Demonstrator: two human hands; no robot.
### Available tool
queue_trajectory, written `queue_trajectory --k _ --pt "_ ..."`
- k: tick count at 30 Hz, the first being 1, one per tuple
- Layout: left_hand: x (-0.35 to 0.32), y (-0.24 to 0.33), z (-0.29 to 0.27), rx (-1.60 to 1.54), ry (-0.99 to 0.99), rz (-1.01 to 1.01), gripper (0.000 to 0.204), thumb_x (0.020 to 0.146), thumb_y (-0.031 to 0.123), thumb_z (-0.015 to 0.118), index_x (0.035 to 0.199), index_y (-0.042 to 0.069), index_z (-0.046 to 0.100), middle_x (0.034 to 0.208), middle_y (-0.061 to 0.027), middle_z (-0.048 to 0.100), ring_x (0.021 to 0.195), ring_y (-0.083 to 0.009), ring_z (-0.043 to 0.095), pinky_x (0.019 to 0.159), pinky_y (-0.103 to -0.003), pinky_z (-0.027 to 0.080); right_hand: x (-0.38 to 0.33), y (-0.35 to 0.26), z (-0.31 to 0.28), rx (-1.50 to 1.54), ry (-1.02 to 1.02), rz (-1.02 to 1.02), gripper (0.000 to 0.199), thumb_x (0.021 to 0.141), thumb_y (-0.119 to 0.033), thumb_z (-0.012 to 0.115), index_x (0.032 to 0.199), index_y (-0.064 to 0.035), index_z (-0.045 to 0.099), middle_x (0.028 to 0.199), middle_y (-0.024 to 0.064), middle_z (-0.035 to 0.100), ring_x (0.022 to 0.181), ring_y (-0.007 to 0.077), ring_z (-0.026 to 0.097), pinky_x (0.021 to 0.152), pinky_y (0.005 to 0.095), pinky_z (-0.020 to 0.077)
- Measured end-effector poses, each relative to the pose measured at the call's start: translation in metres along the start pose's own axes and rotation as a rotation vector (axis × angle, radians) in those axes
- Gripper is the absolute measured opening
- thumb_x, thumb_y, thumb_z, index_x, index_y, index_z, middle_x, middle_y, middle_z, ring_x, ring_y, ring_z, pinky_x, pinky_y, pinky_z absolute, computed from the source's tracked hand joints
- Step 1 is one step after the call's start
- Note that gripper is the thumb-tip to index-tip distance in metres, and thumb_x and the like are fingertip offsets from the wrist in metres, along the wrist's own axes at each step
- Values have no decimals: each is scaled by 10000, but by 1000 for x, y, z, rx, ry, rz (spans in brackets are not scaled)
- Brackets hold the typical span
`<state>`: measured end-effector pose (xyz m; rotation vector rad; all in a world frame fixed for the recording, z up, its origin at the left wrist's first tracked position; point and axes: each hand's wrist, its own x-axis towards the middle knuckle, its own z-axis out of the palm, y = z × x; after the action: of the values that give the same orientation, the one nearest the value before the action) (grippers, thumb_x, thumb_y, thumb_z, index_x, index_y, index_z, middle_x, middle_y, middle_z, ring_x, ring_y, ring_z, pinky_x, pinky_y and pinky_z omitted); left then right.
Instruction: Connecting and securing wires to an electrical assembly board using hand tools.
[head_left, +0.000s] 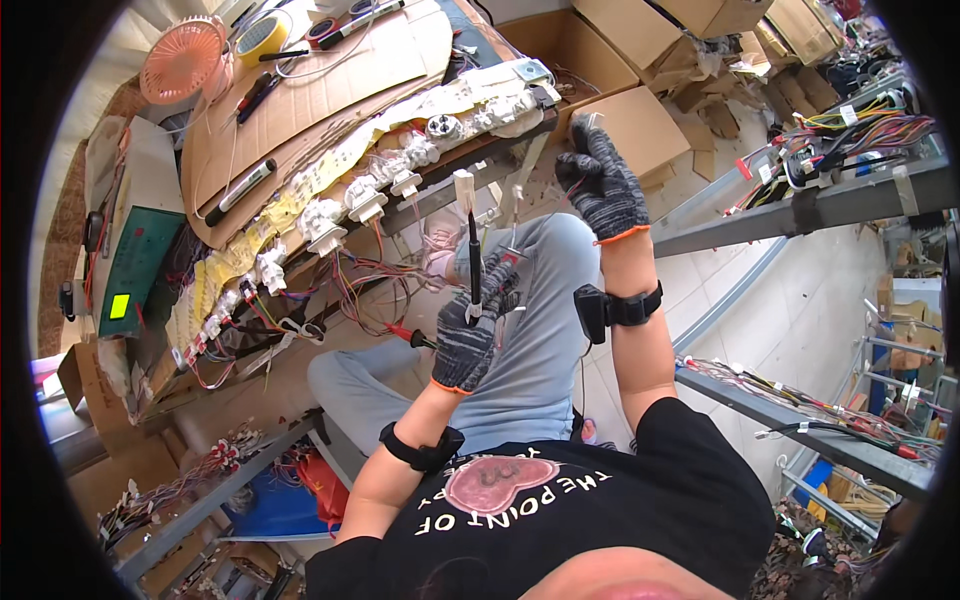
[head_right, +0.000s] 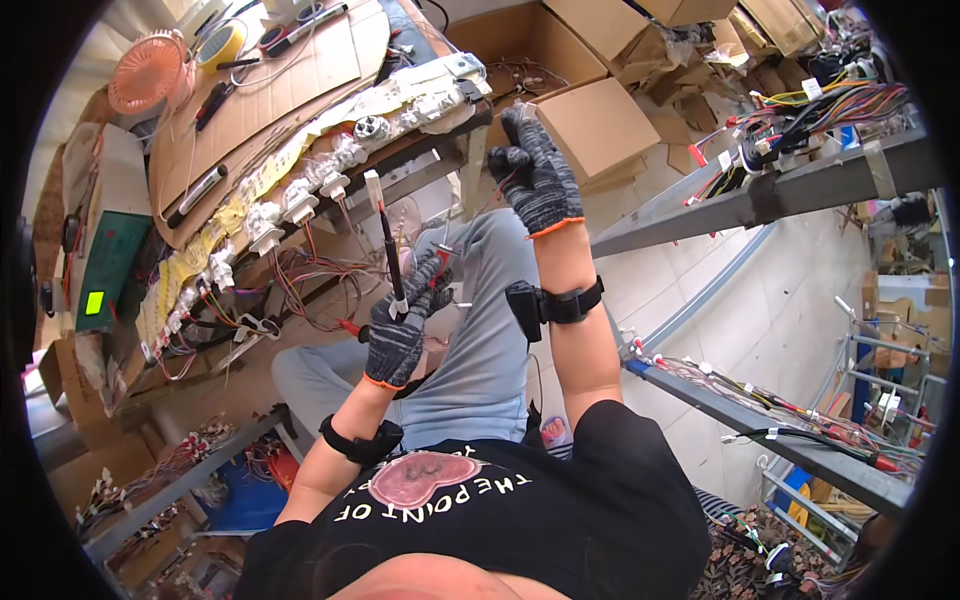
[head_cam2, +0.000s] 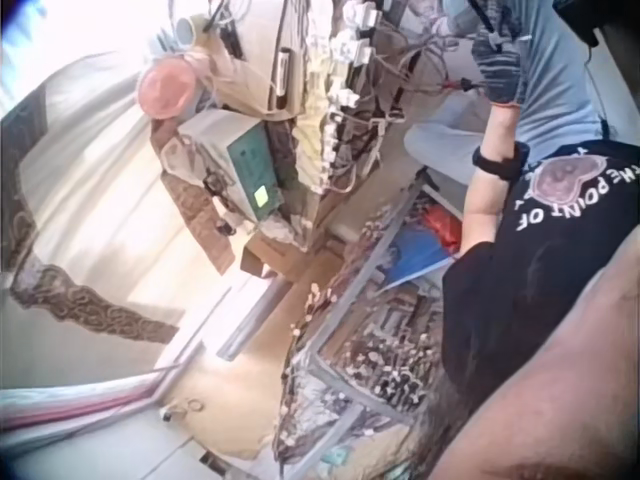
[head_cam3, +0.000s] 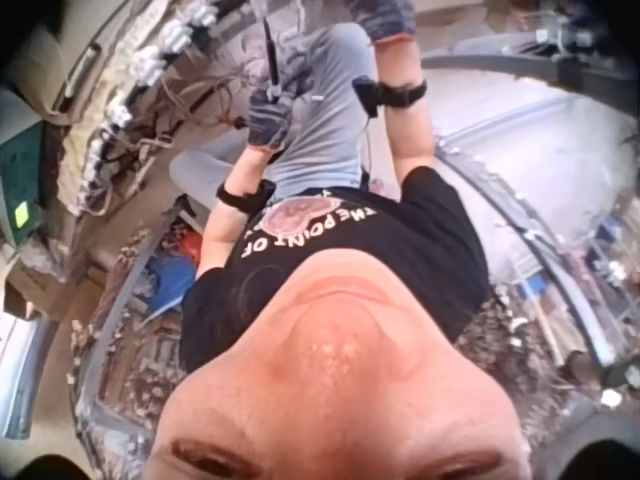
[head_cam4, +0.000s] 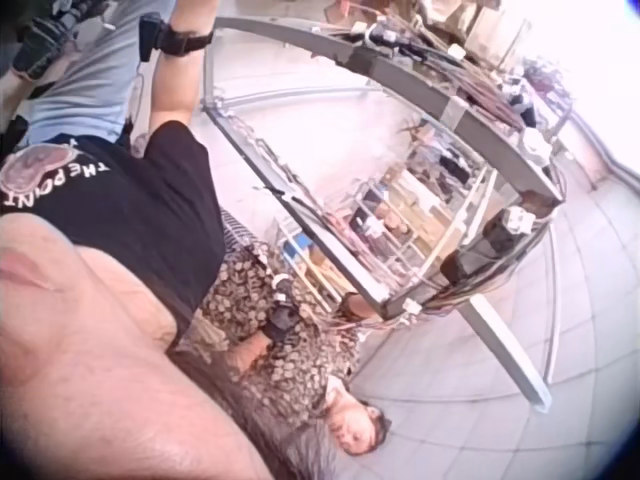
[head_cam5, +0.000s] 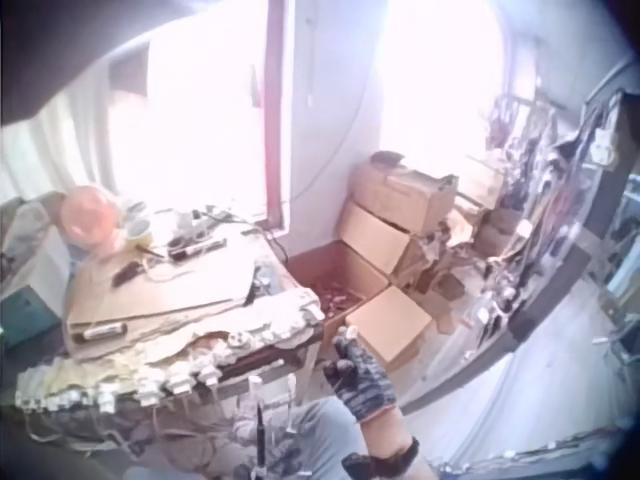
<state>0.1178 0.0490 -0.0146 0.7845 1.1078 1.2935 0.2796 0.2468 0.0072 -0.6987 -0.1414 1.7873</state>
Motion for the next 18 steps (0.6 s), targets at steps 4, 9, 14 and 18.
queue_trajectory --k 4,9,14,18 --pt "0 7 3 302 -25 136 315 937 19 398 1220 -28 528 1103 -112 634 945 -160 626 829 -292 500 -3 -1 8 59 -103 34 229 889 -133 593 1103 -52 600 924 72 671 538 84 480 646 269 468" --pt "-3 15 6 424 19 147 293 947 56 424 1206 -3 549 1029 -94 666 902 -136 636 789 -262 490 -5 10 17 -383 -112 -305 190 849 -88 639 1035 -48 643 899 55 669 617 91 545 695 242 476" --pt "-6 4 1 647 41 408 268 944 68 445 1174 7 567 989 -92 674 866 -151 646 768 -282 499 2 21 19 -1328 107 -1033 195 746 -77 740 915 -8 672 811 48 666 677 92 585 652 248 489" --pt "-5 4 6 631 70 457 284 915 44 470 1182 26 564 970 -102 675 848 -176 655 733 -297 505 -1 27 27 -1370 151 -1043 168 741 -77 745 881 -12 679 778 43 663 658 88 582 642 240 484"
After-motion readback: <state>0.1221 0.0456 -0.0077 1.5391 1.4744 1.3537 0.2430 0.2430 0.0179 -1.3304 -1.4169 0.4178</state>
